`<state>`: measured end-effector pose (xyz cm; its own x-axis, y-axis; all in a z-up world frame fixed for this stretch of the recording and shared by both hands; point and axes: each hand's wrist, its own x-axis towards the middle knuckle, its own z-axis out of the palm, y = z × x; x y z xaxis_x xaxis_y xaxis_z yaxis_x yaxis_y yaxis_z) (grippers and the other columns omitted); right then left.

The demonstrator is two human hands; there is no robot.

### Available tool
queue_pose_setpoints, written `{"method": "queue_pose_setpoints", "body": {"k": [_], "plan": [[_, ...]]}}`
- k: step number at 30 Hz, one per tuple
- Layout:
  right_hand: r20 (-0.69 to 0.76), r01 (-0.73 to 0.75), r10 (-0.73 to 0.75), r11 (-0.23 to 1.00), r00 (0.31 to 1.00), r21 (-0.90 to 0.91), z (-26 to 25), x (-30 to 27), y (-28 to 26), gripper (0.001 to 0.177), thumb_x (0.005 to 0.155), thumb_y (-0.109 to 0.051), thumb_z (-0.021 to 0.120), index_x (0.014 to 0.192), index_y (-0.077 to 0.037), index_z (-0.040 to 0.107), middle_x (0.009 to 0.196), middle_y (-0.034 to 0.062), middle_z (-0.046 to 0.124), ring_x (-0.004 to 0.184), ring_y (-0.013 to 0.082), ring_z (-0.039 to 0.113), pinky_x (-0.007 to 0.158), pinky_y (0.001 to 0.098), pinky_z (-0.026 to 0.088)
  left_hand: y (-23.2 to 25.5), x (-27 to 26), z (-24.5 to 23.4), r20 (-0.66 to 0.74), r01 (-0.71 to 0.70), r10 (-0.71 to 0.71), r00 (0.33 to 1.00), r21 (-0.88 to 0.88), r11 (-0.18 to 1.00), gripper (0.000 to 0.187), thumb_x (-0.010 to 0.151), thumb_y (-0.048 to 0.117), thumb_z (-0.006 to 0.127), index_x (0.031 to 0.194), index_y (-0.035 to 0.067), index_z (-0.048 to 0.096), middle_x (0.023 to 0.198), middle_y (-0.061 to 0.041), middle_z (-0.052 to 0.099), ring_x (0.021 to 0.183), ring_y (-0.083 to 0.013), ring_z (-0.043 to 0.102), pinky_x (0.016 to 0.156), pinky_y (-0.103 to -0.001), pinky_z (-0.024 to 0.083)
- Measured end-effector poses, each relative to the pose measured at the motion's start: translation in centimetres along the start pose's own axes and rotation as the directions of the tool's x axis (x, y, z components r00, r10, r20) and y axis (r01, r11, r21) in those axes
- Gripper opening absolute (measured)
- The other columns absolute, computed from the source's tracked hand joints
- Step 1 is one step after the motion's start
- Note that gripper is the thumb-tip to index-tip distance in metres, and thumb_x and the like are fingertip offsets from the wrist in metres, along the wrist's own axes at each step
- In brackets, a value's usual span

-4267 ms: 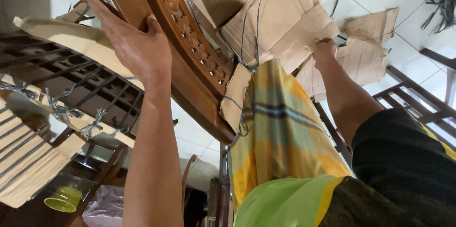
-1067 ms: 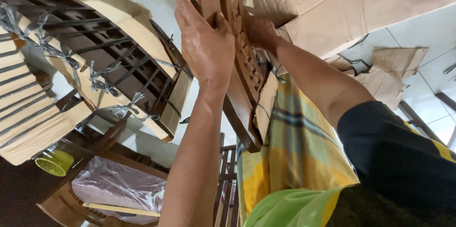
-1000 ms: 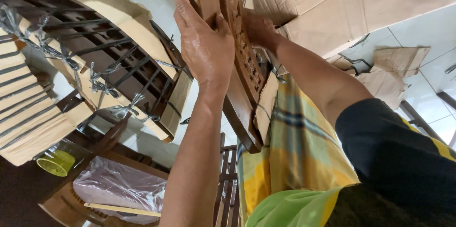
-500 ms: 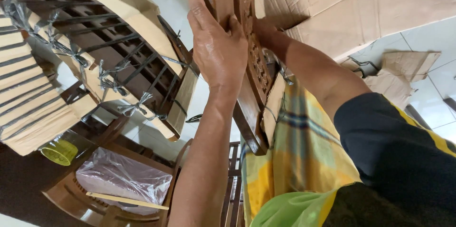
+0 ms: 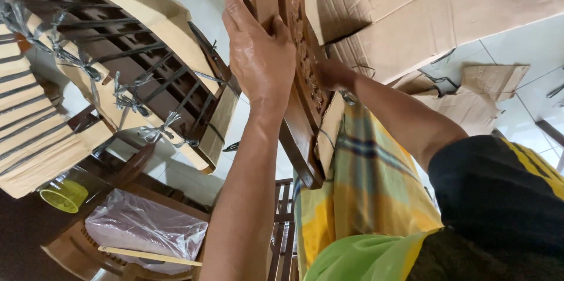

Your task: Tying plastic strips around cardboard-wrapped wooden furniture components to secure the packaging for transport.

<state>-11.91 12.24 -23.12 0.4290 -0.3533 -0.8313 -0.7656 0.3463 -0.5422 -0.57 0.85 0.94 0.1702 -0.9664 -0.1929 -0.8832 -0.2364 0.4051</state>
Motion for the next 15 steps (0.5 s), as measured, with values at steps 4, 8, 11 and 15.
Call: {"method": "queue_pose_setpoints", "body": {"k": [4,8,11,15], "plan": [[-0.083,0.004,0.001,0.998,0.997,0.065,1.6,-2.2,1.1,0.028,0.094,0.006,0.055,0.113,-0.007,0.071,0.112,0.0159,0.073,0.103,0.0330,0.069,0.081,0.0426,0.062,-0.5,0.1,0.4,-0.013,-0.043,0.043,0.999,0.009,0.999,0.091,0.106,0.017,0.070,0.165,0.020,0.001,0.142,-0.011,0.057,0.086,-0.0290,0.073,0.070,-0.042,0.061],[-0.223,0.063,-0.020,0.980,0.975,0.187,2.9,-6.5,1.7,0.026,0.103,-0.004,0.048,0.083,-0.014,0.062,0.091,0.0064,0.073,0.086,0.0233,0.068,0.072,0.0402,0.051,-1.1,0.3,1.0,-0.036,-0.054,0.054,0.998,0.015,0.998,0.097,0.105,0.018,0.076,0.165,0.018,0.000,0.144,-0.012,0.057,0.084,-0.0254,0.077,0.072,-0.037,0.066],[-0.395,0.192,-0.069,0.941,0.916,0.280,6.2,-8.1,4.0,0.063,0.093,0.012,0.037,0.141,-0.019,0.064,0.142,0.0105,0.062,0.118,0.0288,0.068,0.103,0.0351,0.055,-1.7,0.3,1.5,-0.058,-0.088,0.089,0.994,0.014,0.996,0.094,0.107,0.018,0.075,0.164,0.017,0.000,0.145,-0.012,0.054,0.089,-0.0215,0.081,0.074,-0.039,0.067],[-0.494,0.227,-0.086,0.946,0.865,0.233,8.4,-10.6,4.9,0.079,0.079,0.026,0.039,0.137,-0.020,0.067,0.144,0.0090,0.062,0.129,0.0313,0.061,0.105,0.0418,0.053,-2.0,0.6,1.6,-0.055,-0.102,0.103,0.993,0.028,0.994,0.095,0.107,0.020,0.076,0.164,0.019,-0.001,0.142,-0.012,0.055,0.085,-0.0253,0.076,0.068,-0.039,0.065]]}}
